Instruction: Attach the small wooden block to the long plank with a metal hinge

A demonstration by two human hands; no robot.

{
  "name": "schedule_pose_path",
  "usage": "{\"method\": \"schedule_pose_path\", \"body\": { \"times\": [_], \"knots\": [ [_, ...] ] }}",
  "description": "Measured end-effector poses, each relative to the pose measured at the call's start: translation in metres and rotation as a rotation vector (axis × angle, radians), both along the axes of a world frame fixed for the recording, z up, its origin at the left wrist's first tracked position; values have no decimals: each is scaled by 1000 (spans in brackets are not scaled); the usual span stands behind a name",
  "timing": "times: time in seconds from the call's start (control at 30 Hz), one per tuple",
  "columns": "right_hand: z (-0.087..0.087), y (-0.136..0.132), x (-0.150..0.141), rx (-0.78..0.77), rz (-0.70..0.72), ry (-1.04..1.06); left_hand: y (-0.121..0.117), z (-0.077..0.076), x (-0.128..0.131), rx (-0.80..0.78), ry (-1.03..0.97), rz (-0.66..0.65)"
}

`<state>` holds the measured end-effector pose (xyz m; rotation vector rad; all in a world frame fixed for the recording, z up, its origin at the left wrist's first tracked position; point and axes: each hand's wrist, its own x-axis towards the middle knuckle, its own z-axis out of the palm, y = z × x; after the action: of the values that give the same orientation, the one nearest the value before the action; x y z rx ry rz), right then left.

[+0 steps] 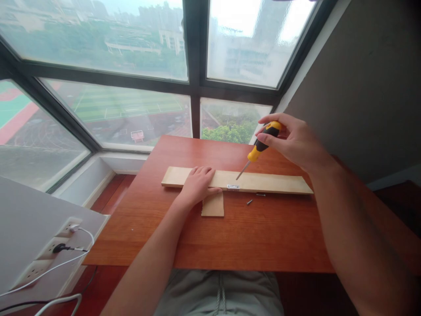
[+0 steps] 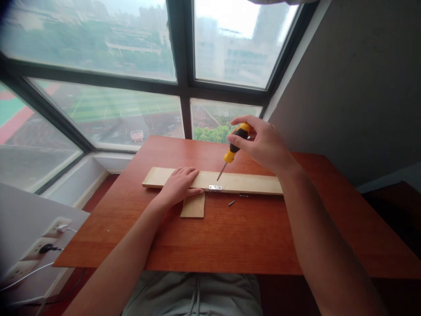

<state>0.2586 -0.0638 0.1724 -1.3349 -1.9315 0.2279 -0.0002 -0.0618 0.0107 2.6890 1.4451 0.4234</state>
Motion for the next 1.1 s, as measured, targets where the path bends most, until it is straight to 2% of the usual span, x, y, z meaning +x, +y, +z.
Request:
{"method": "schedule_pose_path", "body": {
  "times": [0.13,0.43,0.63,0.8,0.87,0.97,1.03,1.1],
  "knots": [
    [-19,-3,7,-78,-99,47,0,-1,0,3,-8,2],
    [-101,-11,41,-331,-151,897,11,-5,-2,42,-23,4],
    [-146,-22,36,-492,-99,1221,10,-6,-2,45,-67,3],
    [-156,-30,39,-602,-108,1332,-3,6,0,74,-83,33],
    [-154,-35,42,-721,-4,1298,-12,13,1,84,-89,25],
    [-150,-45,44,-880,237,1182,-30,18,2,85,-112,-12],
    [-150,-51,41,-878,331,1101,-43,16,1,84,-124,-32],
    [-151,-56,39,-792,281,1018,-55,11,-2,77,-128,-48]
  ]
}}
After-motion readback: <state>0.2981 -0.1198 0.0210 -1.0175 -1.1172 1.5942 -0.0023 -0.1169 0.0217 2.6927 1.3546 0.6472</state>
